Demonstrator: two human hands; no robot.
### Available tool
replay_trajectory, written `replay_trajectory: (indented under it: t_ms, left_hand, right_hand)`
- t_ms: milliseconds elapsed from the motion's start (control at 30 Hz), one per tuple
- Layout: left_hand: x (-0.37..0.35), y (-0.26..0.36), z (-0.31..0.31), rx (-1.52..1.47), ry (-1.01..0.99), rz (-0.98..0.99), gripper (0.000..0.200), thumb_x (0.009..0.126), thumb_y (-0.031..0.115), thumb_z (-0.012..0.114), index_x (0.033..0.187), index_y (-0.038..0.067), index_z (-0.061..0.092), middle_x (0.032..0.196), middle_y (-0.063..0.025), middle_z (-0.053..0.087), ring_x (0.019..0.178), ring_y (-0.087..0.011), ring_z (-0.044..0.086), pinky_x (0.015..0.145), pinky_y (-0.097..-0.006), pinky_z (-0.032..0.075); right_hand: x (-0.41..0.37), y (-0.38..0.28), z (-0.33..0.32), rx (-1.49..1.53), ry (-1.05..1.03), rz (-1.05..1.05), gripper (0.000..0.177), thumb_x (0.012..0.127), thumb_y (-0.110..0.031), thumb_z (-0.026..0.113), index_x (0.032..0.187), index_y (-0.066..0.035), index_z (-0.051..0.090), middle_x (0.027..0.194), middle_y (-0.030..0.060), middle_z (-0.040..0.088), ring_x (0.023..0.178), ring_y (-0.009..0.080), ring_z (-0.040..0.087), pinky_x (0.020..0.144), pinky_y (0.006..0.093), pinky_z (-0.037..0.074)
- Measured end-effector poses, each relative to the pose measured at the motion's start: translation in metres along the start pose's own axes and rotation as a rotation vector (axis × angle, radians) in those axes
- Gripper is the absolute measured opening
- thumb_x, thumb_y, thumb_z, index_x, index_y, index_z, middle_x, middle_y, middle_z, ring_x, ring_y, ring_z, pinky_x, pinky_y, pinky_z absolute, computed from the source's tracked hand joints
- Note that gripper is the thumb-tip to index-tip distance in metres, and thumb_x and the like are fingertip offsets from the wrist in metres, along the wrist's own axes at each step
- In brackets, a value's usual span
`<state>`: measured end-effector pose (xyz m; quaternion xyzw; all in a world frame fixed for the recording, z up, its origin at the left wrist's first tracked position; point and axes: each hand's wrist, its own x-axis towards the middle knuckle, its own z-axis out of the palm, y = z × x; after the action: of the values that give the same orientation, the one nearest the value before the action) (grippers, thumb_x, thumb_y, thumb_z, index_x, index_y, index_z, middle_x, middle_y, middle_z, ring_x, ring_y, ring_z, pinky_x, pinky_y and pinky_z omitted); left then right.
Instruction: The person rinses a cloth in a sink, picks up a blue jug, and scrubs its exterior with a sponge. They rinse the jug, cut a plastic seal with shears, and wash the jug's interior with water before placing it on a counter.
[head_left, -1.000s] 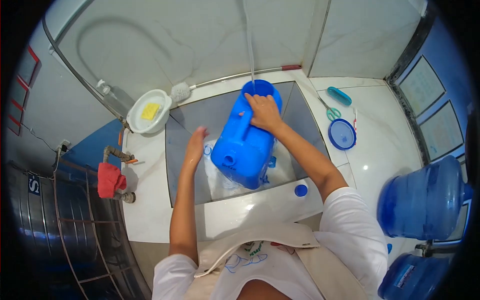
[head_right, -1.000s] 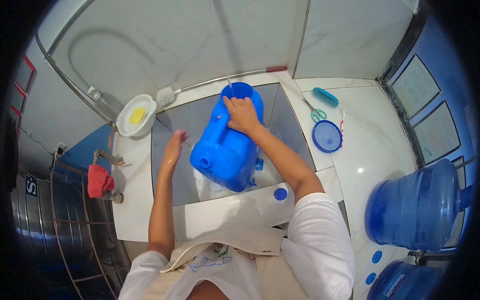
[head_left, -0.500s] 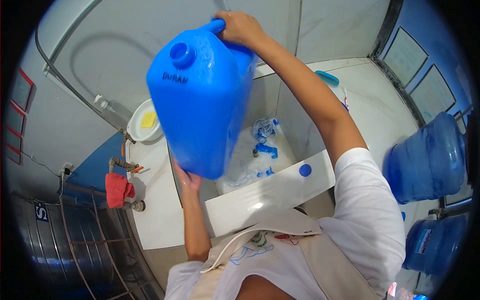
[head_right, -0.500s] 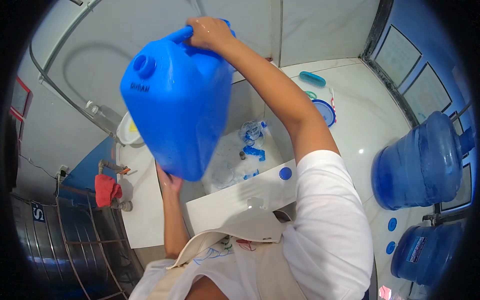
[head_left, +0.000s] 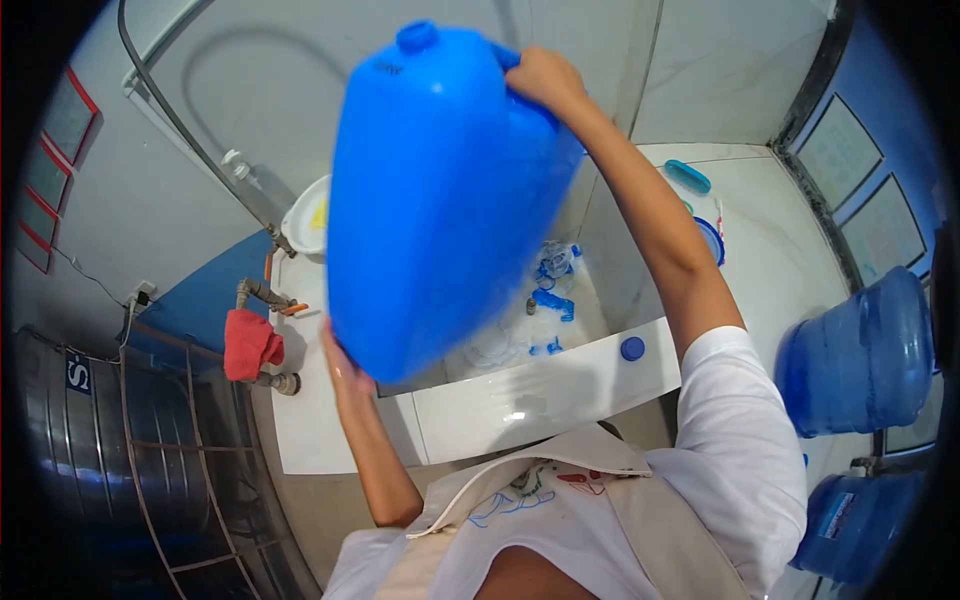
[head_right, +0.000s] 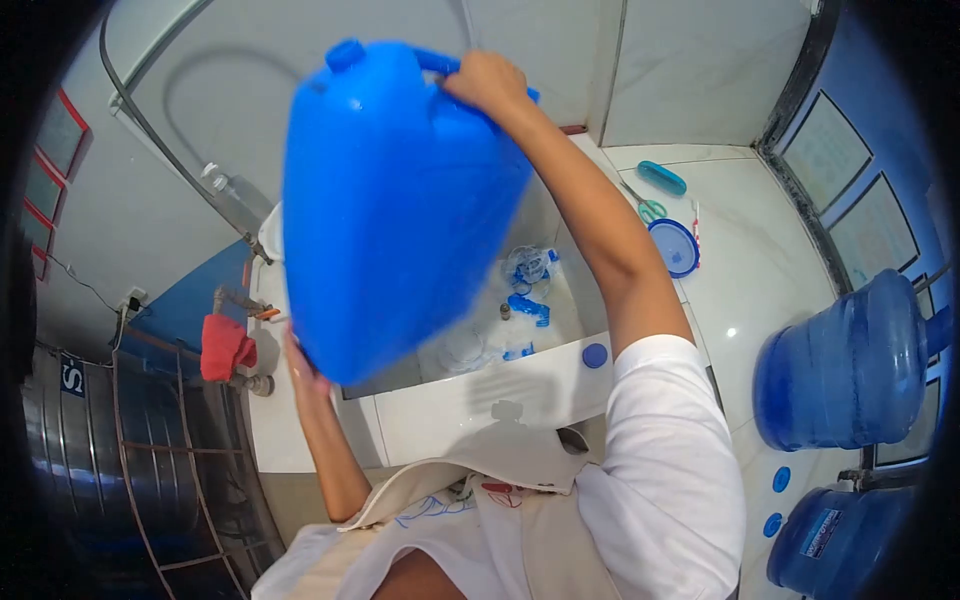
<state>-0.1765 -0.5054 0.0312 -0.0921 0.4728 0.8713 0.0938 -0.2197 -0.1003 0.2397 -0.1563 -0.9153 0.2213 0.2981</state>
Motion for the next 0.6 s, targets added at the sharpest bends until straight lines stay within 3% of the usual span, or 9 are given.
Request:
replay_trajectory:
  t_ms: [100, 133, 200, 233, 333, 400, 467, 567, 600]
  left_hand:
    - [-0.033, 0.01, -0.021, 0.051, 0.068, -0.12, 0.06, 0.083, 0.05, 0.052, 0.123, 0.006, 0.045, 0.123, -0.0103, 0.048, 0.108, -0.0234, 0.049, 0.089, -0.0375, 0.043]
    - [-0.042, 0.04, -0.011, 0.167, 0.077, 0.003, 0.063, 0.083, 0.051, 0.05, 0.126, 0.005, 0.042, 0.123, -0.0123, 0.048, 0.109, -0.0242, 0.049, 0.089, -0.0376, 0.043]
    - [-0.06, 0.096, 0.022, 0.165, -0.139, 0.122, 0.071, 0.082, 0.055, 0.047, 0.129, 0.002, 0.037, 0.123, -0.0161, 0.047, 0.109, -0.0266, 0.05, 0.087, -0.04, 0.046]
    - [-0.067, 0.113, 0.049, 0.16, -0.011, 0.186, 0.07, 0.083, 0.054, 0.046, 0.128, 0.002, 0.038, 0.12, -0.0156, 0.049, 0.107, -0.0268, 0.051, 0.086, -0.0401, 0.046]
    - [-0.023, 0.096, 0.042, 0.072, -0.066, 0.191, 0.062, 0.084, 0.049, 0.048, 0.124, 0.001, 0.043, 0.118, -0.0155, 0.051, 0.105, -0.0261, 0.052, 0.089, -0.0391, 0.044]
    - [0.0, 0.049, 0.03, 0.176, 0.144, 0.188, 0.058, 0.083, 0.05, 0.049, 0.118, 0.004, 0.047, 0.114, -0.0131, 0.053, 0.102, -0.025, 0.053, 0.086, -0.0352, 0.045]
    - [0.008, 0.007, -0.018, 0.06, 0.007, -0.013, 0.058, 0.082, 0.05, 0.05, 0.118, 0.004, 0.048, 0.115, -0.0117, 0.052, 0.102, -0.0233, 0.053, 0.086, -0.0341, 0.045]
    - [-0.03, 0.042, -0.017, 0.155, 0.027, 0.065, 0.057, 0.084, 0.048, 0.049, 0.12, 0.004, 0.047, 0.118, -0.0112, 0.051, 0.104, -0.0226, 0.052, 0.087, -0.0347, 0.045]
    - [-0.047, 0.071, 0.006, 0.181, -0.096, 0.185, 0.059, 0.084, 0.048, 0.049, 0.122, 0.003, 0.045, 0.118, -0.0134, 0.051, 0.107, -0.0231, 0.051, 0.088, -0.0357, 0.045]
  right_hand:
    - [-0.011, -0.009, 0.005, -0.099, -0.131, 0.021, 0.04, 0.066, -0.038, 0.061, 0.083, -0.003, 0.068, 0.084, 0.0207, 0.064, 0.081, 0.0369, 0.061, 0.071, 0.0436, 0.048]
    - [-0.016, -0.015, 0.005, -0.075, -0.166, 0.02, 0.039, 0.065, -0.037, 0.061, 0.083, -0.002, 0.068, 0.084, 0.0208, 0.064, 0.081, 0.0366, 0.062, 0.071, 0.0434, 0.048]
    - [-0.01, -0.025, -0.009, -0.045, -0.134, 0.01, 0.043, 0.068, -0.041, 0.061, 0.084, -0.002, 0.067, 0.083, 0.021, 0.064, 0.081, 0.0365, 0.062, 0.072, 0.0429, 0.048]
    - [-0.006, -0.032, -0.019, 0.012, -0.055, 0.034, 0.045, 0.069, -0.044, 0.06, 0.083, -0.002, 0.067, 0.083, 0.0213, 0.064, 0.081, 0.037, 0.061, 0.071, 0.0431, 0.048]
    - [0.007, -0.024, -0.021, 0.05, 0.06, 0.032, 0.052, 0.073, -0.051, 0.058, 0.084, -0.001, 0.067, 0.083, 0.0222, 0.063, 0.081, 0.0379, 0.061, 0.071, 0.044, 0.048]
    - [0.004, -0.007, -0.005, -0.018, -0.009, 0.077, 0.05, 0.072, -0.048, 0.059, 0.085, -0.001, 0.066, 0.084, 0.0224, 0.063, 0.081, 0.0379, 0.061, 0.072, 0.0446, 0.048]
    - [-0.003, 0.003, 0.013, -0.052, -0.03, 0.07, 0.049, 0.07, -0.047, 0.06, 0.085, -0.001, 0.067, 0.083, 0.0223, 0.063, 0.081, 0.0378, 0.061, 0.071, 0.0445, 0.048]
    - [-0.018, -0.01, 0.007, -0.126, -0.175, 0.064, 0.048, 0.069, -0.046, 0.061, 0.084, -0.001, 0.067, 0.082, 0.0222, 0.063, 0.081, 0.0378, 0.061, 0.071, 0.0443, 0.048]
    - [-0.017, -0.023, -0.001, -0.061, -0.129, 0.061, 0.047, 0.07, -0.045, 0.061, 0.084, -0.001, 0.067, 0.082, 0.022, 0.063, 0.081, 0.0377, 0.061, 0.071, 0.0442, 0.048]
